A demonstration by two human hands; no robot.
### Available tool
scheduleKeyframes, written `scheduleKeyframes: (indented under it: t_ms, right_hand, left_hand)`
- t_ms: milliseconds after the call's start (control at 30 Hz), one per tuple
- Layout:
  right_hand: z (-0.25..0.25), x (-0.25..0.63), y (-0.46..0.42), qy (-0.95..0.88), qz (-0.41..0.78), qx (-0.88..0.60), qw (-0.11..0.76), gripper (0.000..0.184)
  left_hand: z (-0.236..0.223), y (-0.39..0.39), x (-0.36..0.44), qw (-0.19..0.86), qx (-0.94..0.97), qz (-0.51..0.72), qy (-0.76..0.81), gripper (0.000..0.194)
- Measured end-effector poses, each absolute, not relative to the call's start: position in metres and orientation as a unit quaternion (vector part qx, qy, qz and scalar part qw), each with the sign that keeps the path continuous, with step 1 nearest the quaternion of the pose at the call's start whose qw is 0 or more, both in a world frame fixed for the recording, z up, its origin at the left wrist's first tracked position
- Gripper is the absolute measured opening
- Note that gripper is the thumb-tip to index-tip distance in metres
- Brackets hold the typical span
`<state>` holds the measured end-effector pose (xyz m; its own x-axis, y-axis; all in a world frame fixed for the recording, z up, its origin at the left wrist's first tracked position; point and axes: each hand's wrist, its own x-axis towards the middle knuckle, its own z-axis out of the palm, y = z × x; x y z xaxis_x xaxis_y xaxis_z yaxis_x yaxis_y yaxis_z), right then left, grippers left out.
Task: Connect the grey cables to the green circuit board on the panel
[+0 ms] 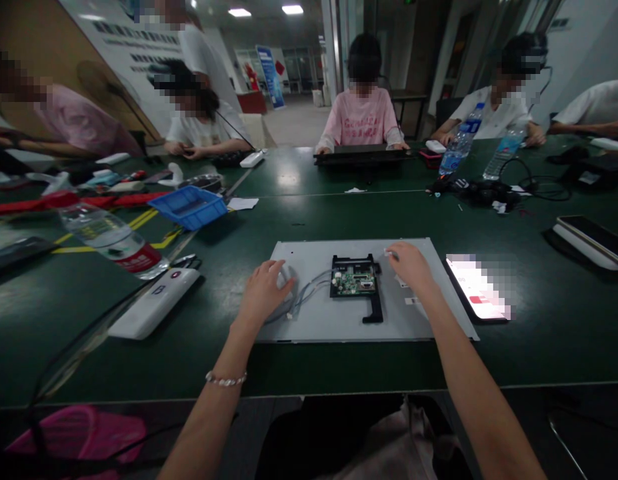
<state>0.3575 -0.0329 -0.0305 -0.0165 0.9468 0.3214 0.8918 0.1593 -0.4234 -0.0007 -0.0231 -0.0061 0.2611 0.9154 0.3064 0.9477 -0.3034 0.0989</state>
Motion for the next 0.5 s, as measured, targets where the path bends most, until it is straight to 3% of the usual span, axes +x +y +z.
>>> scheduleKeyframes:
  t_ms: [133,500]
  right_hand:
    - [-0.0315,0.3539,-0.0329,-0.714,0.059,-0.641,0.275,0.025]
    - [-0.0304,0.3517,-0.0334,-0.721,0.063,-0.635,0.268,0.024]
  left_hand:
    - [-0.0065,-0.0245,-0.0012,0.094,-0.762,-0.156,-0.621,0.047]
    - [-0.0116,-0.0154,-0.0056,0.027,-0.8,-0.146,-0.581,0.036]
